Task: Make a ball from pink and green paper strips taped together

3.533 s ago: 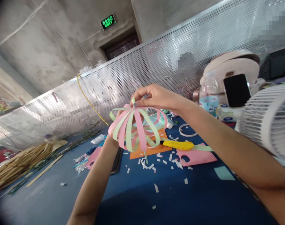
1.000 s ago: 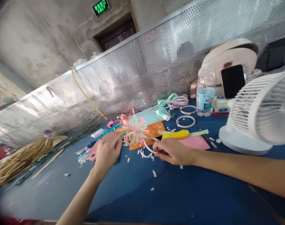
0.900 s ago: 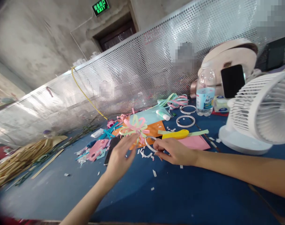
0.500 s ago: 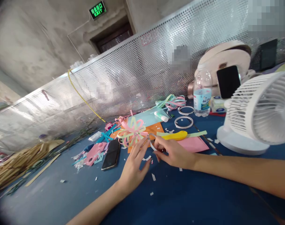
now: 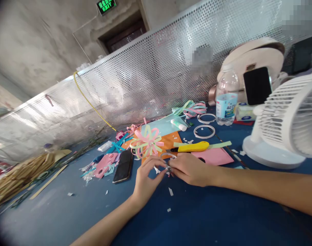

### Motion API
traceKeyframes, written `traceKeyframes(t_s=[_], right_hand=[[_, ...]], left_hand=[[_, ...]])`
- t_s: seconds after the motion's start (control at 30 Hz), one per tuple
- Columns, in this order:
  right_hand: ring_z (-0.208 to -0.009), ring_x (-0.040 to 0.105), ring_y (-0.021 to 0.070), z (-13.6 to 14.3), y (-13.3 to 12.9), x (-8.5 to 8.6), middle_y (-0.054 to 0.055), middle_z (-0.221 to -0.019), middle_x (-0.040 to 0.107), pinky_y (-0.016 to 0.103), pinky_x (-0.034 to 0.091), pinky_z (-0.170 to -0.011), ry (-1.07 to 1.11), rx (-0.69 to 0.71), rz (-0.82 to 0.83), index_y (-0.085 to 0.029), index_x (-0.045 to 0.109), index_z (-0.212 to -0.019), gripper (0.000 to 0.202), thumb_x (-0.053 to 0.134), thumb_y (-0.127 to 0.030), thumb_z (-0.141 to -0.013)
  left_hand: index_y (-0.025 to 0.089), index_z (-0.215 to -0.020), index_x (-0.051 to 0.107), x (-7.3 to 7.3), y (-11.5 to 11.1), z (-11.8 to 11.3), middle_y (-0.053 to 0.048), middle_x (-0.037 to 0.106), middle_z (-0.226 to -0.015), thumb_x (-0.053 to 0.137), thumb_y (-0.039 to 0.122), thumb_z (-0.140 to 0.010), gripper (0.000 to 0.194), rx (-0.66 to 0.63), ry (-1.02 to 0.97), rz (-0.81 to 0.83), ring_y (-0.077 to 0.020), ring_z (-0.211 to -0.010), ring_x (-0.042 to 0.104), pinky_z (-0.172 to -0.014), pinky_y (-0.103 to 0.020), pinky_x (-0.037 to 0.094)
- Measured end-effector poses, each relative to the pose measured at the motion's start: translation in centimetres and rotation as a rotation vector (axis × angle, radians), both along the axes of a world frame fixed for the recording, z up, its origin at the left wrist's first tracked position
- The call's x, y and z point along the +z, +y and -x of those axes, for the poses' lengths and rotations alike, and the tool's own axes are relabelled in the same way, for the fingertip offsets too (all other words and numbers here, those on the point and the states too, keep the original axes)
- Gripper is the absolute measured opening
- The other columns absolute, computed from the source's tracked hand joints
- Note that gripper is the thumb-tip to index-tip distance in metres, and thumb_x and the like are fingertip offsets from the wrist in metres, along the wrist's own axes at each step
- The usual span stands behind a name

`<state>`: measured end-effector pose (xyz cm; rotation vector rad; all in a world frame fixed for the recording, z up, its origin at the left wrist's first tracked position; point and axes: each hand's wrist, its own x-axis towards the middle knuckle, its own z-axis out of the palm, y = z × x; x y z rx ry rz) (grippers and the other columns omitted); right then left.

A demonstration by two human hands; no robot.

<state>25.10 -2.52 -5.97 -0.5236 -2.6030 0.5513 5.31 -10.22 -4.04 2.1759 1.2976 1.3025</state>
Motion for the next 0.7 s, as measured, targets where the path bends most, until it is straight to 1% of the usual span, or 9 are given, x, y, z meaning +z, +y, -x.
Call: traceKeyframes(t_s=[0.1,0.2,0.27,0.33,0.4,0.47,0.53,0.63,0.7], right_hand=[[-0.071,0.054,0.0202,0.0,-0.1,-0.2,0.007,-0.078,0.065,0.034,0.037,-0.067,0.019,0.006,-0.017,-0.019,0.060,-0.084,0.026,0.041,-0.028,-0.100],[-0.072,0.055,0.0194,0.0,-0.3,0.4,0.004,-0.077,0.064,0.034,0.039,-0.071,0.131,0.029,0.101,-0.021,0.062,-0.083,0.031,0.040,-0.031,-0.102],[-0.072,0.054,0.0191,-0.1,-0.9,1.2,0.003,-0.074,0.061,0.034,0.040,-0.073,0.222,0.055,0.199,-0.022,0.060,-0.079,0.033,0.041,-0.036,-0.102],[-0.069,0.050,0.0178,-0.1,-1.7,2.0,0.001,-0.070,0.054,0.033,0.040,-0.069,0.303,0.104,0.347,-0.022,0.055,-0.073,0.037,0.041,-0.041,-0.102],[-0.062,0.043,0.0149,0.1,-2.5,2.4,-0.001,-0.067,0.045,0.030,0.036,-0.060,0.366,0.188,0.580,-0.022,0.050,-0.073,0.039,0.041,-0.045,-0.103],[-0.057,0.036,0.0123,0.4,-3.2,2.3,-0.004,-0.066,0.039,0.028,0.030,-0.053,0.424,0.275,0.814,-0.021,0.047,-0.075,0.038,0.042,-0.047,-0.102],[-0.055,0.033,0.0110,0.6,-3.5,2.0,-0.005,-0.065,0.036,0.027,0.027,-0.051,0.458,0.319,0.946,-0.021,0.046,-0.076,0.037,0.046,-0.048,-0.102],[-0.054,0.035,0.0111,0.8,-3.4,1.7,-0.005,-0.064,0.036,0.027,0.028,-0.051,0.417,0.317,0.938,-0.021,0.045,-0.076,0.037,0.043,-0.047,-0.102],[-0.055,0.038,0.0123,0.6,-3.2,1.7,-0.004,-0.064,0.040,0.028,0.031,-0.055,0.351,0.275,0.743,-0.022,0.044,-0.076,0.036,0.037,-0.042,-0.104]], left_hand=[[0.019,-0.083,0.068,-0.2,0.2,-0.3,-0.006,0.071,-0.086,0.069,0.011,-0.087,0.009,-0.028,-0.014,-0.118,-0.0179,-0.084,0.069,-0.076,-0.030,0.057],[0.018,-0.084,0.068,0.0,0.1,-0.4,-0.006,0.072,-0.085,0.068,0.006,-0.087,0.011,-0.066,0.011,-0.274,-0.0164,-0.080,0.069,-0.073,-0.029,0.056],[0.017,-0.089,0.068,0.6,-0.3,-0.2,-0.006,0.074,-0.087,0.067,0.004,-0.086,0.014,-0.108,0.047,-0.378,-0.0162,-0.080,0.069,-0.074,-0.030,0.057],[0.016,-0.096,0.068,1.4,-0.9,0.0,-0.006,0.075,-0.092,0.066,0.002,-0.087,0.017,-0.170,0.106,-0.461,-0.0170,-0.084,0.069,-0.076,-0.031,0.058],[0.014,-0.102,0.068,2.3,-1.6,0.3,-0.008,0.075,-0.096,0.064,0.000,-0.087,0.021,-0.231,0.168,-0.511,-0.0184,-0.090,0.070,-0.080,-0.032,0.059],[0.012,-0.104,0.067,2.8,-2.0,0.6,-0.010,0.075,-0.098,0.063,-0.002,-0.086,0.023,-0.261,0.195,-0.530,-0.0194,-0.094,0.069,-0.083,-0.033,0.059],[0.011,-0.105,0.067,3.1,-2.3,0.8,-0.010,0.075,-0.098,0.063,-0.003,-0.085,0.024,-0.272,0.193,-0.520,-0.0195,-0.094,0.069,-0.083,-0.033,0.060],[0.012,-0.104,0.067,3.0,-2.4,0.9,-0.010,0.075,-0.097,0.065,-0.005,-0.083,0.026,-0.289,0.149,-0.465,-0.0189,-0.092,0.069,-0.081,-0.032,0.059],[0.014,-0.099,0.068,2.7,-2.3,0.7,-0.008,0.075,-0.093,0.068,-0.005,-0.081,0.026,-0.271,0.067,-0.414,-0.0180,-0.088,0.070,-0.079,-0.031,0.058]])
